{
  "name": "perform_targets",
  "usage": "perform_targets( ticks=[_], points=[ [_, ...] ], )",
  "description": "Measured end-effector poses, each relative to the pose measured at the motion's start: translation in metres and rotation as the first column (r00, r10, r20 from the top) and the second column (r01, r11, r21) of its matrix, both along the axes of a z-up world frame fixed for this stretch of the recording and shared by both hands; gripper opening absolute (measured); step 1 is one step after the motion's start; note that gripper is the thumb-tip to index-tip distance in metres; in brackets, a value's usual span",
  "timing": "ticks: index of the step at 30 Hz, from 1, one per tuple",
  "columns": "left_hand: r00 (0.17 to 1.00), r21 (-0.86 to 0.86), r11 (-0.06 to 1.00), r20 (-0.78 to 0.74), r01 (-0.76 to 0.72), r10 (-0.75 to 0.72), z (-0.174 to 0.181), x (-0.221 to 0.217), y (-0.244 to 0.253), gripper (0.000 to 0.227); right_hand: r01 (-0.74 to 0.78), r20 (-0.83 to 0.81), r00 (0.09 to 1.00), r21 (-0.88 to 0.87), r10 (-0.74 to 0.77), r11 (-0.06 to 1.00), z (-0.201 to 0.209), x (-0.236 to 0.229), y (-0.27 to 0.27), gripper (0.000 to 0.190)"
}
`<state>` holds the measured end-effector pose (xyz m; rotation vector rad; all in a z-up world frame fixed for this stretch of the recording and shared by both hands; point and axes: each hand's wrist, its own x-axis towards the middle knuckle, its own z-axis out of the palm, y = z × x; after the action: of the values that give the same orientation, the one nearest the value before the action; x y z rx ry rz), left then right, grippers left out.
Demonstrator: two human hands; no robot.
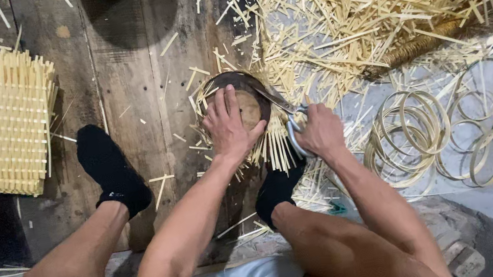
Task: The person fits circular bamboo frames onto woven mats, trims excess bamboo strips using scissors, and handles multiple completed bamboo components.
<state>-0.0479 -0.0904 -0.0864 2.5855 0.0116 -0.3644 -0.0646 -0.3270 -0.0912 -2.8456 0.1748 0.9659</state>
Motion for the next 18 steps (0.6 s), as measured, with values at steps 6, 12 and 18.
perform_targets(
  ticks=[6, 12, 18],
  points=[
    [0.998, -0.022, 0.998, 0.009, 0.055, -0.054, 0.0, -0.002, 0.004, 0.119, -0.116, 0.325, 0.94, 0.023, 0.103, 0.993, -0.015, -0.015, -0.02, 0.034],
    [0.999, -0.057, 0.998, 0.048, 0.013, -0.01, 0.002, -0.006, 0.0, 0.119, -0.187, 0.547, 0.814, -0.075, 0.197, 0.979, -0.028, -0.001, 0.001, 0.054],
    [0.989, -0.047, 0.989, -0.022, 0.142, -0.143, 0.003, 0.001, 0.012, 0.117, -0.246, 0.344, 0.907, -0.038, 0.244, 0.969, -0.03, 0.004, -0.048, 0.055]
  ],
)
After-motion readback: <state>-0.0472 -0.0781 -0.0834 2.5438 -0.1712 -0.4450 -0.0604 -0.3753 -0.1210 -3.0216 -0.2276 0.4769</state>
